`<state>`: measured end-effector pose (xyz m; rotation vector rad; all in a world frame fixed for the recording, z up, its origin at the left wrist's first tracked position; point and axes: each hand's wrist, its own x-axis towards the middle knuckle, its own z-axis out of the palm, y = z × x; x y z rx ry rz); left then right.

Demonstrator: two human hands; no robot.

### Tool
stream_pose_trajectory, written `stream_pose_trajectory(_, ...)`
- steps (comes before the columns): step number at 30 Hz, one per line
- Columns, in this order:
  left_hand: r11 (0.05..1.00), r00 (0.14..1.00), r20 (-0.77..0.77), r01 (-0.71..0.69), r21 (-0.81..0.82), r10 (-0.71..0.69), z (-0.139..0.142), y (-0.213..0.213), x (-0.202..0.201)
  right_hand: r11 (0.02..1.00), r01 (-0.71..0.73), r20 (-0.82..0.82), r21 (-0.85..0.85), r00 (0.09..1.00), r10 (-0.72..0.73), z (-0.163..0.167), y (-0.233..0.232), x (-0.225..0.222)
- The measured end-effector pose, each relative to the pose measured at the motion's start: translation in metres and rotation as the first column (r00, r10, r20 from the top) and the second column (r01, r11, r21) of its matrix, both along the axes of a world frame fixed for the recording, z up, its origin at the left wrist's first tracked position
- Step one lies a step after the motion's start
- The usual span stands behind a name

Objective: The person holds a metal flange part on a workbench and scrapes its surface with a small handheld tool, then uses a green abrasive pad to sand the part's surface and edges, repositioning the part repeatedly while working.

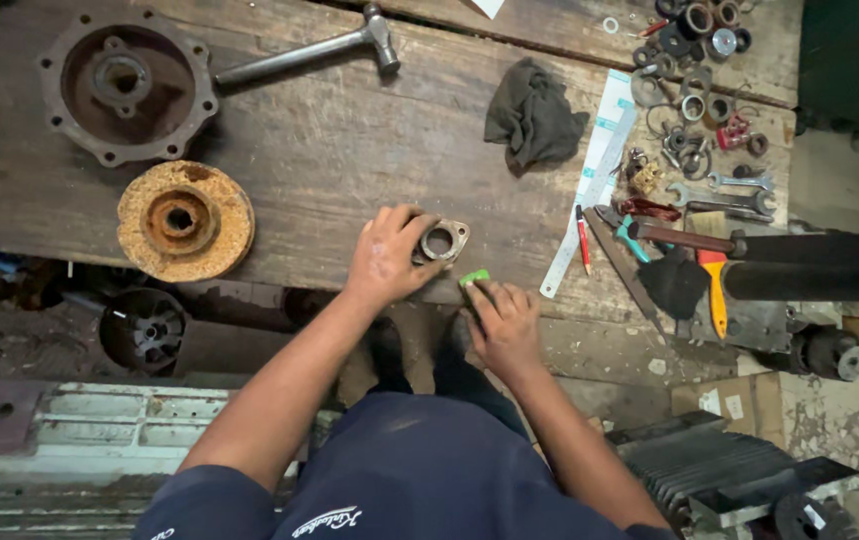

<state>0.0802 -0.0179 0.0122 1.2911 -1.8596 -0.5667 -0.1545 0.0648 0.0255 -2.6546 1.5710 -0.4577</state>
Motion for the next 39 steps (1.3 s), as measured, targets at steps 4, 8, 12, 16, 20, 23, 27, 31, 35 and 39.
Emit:
stream_pose_trajectory(4,0.999,1.0,0.013,0.011,-0.032,-0.011,0.003,0.001,0.001,0.998,0.045,0.148,0.052,0.988,-0.052,0.01,-0.007,-0.001)
stream_pose_trajectory(8,0.999,1.0,0.012,0.015,-0.046,-0.015,0.005,0.002,0.001,0.991,0.134,0.328,0.032,0.935,-0.137,0.021,-0.023,-0.005)
stream_pose_trajectory(12,0.999,1.0,0.018,0.0,0.04,-0.001,0.007,0.002,0.0,0.982,0.184,0.495,0.043,0.85,-0.181,0.023,-0.039,-0.003)
stream_pose_trajectory(16,1.0,1.0,0.01,0.024,0.012,-0.024,0.007,0.002,0.0,0.996,0.092,0.445,0.009,0.892,-0.086,0.014,-0.054,0.009)
stream_pose_trajectory(20,0.999,0.999,0.035,0.027,0.022,-0.028,0.004,0.002,0.001,1.0,0.007,0.302,-0.022,0.953,0.0,0.005,-0.056,0.023)
stream_pose_trajectory(23,0.999,0.999,0.019,0.037,-0.007,-0.037,0.001,0.002,0.001,0.998,-0.006,0.049,0.062,0.999,0.003,0.005,-0.047,0.03)
stream_pose_trajectory(27,1.0,0.999,0.032,0.018,0.011,-0.018,-0.003,0.001,0.001,0.991,0.034,-0.217,0.128,0.976,-0.005,0.009,-0.035,0.034)
stream_pose_trajectory(31,0.999,0.999,0.027,0.036,0.029,-0.037,-0.006,-0.001,0.001,0.983,0.068,-0.232,0.17,0.972,-0.028,0.011,-0.037,0.037)
stream_pose_trajectory(35,0.998,0.999,0.003,0.037,-0.043,-0.037,-0.009,-0.002,0.001,0.968,0.079,-0.27,0.236,0.963,-0.013,0.014,-0.039,0.041)
stream_pose_trajectory(39,0.999,0.999,0.031,0.032,0.011,-0.033,-0.009,-0.001,0.0,0.968,0.06,-0.22,0.243,0.976,-0.005,0.02,-0.039,0.039)
